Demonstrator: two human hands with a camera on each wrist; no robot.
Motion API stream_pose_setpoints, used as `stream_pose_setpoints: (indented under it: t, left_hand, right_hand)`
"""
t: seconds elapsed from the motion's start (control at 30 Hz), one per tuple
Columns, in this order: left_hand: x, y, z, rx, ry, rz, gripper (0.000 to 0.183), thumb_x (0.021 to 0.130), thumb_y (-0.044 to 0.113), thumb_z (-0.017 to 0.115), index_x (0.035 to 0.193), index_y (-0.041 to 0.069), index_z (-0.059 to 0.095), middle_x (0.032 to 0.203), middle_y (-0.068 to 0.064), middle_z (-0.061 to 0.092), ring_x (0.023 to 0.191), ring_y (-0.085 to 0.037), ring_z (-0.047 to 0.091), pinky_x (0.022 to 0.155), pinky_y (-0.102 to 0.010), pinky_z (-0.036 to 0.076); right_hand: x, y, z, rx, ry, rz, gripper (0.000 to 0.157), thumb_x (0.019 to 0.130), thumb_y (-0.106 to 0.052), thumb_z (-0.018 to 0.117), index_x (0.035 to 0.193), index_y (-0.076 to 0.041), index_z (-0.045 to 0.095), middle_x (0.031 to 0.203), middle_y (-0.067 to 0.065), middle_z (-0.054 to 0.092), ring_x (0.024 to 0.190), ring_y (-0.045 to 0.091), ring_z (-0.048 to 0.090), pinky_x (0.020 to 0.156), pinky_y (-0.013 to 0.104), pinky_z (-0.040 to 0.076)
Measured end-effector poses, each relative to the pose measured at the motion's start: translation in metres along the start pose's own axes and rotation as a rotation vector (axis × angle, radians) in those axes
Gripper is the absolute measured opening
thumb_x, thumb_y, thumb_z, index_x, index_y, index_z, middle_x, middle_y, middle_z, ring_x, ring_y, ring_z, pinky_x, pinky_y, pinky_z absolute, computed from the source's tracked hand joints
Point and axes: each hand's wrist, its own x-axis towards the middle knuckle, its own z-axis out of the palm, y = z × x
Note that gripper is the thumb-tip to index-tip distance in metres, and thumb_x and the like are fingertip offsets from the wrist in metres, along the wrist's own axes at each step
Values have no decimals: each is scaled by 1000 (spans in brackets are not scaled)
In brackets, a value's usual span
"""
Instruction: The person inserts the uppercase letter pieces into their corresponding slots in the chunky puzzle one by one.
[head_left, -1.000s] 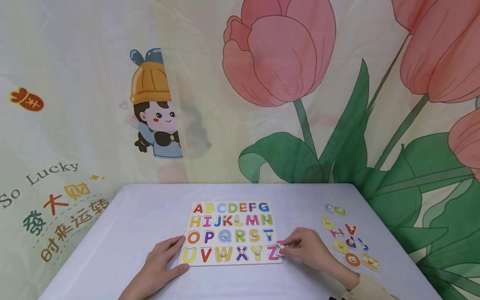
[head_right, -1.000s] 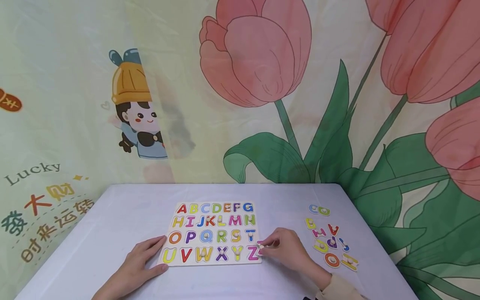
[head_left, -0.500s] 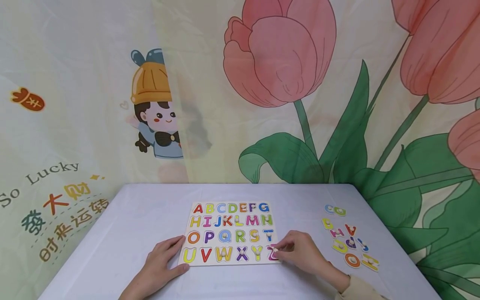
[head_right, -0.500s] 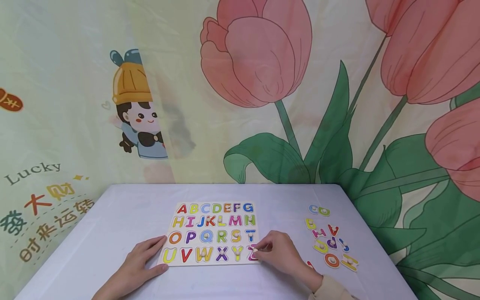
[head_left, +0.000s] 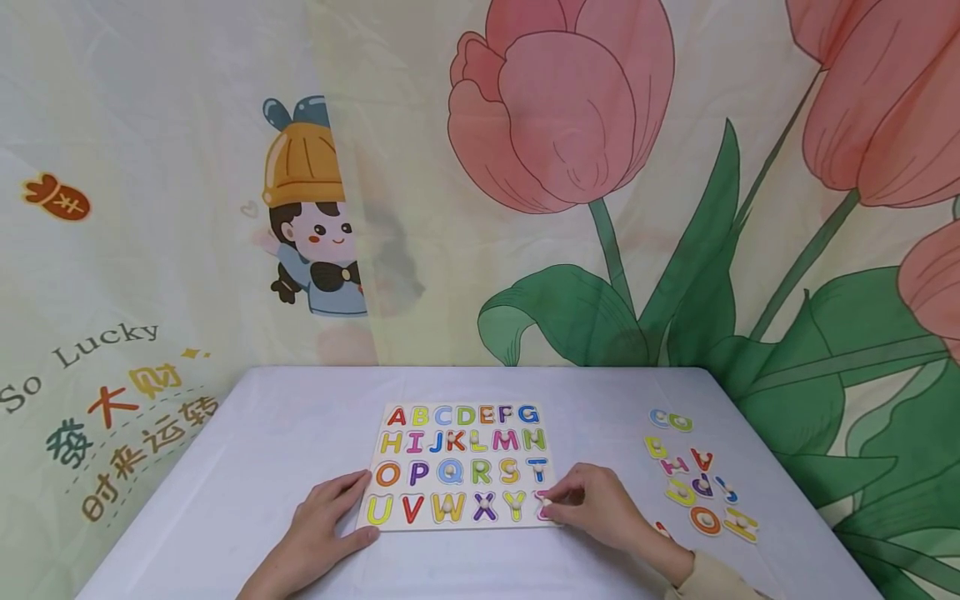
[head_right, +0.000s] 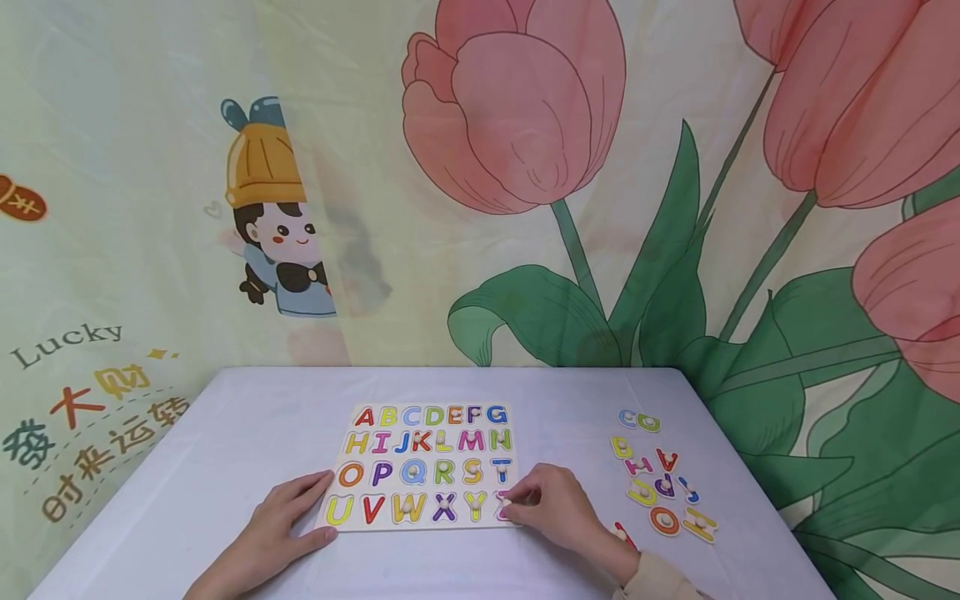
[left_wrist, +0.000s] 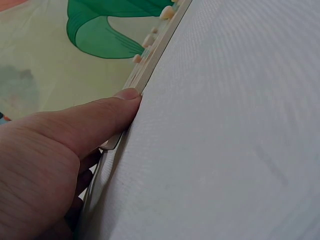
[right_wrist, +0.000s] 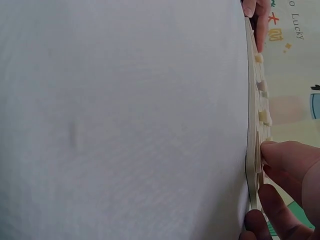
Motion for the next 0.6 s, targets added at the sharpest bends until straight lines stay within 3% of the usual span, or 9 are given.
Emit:
stream_pose_setpoints:
  t: [0.6]
  left_hand:
    - [-3,4,-5,-4,-5,20,94,85,59,83,160,13,50,164,-2,46,150,-32,36,116,-68,32]
  right_hand:
    - [1,-4,3,-11,-10,-4,12,82,-28,94,91,-27,86,82,-14,63,79,10,55,68,22,46]
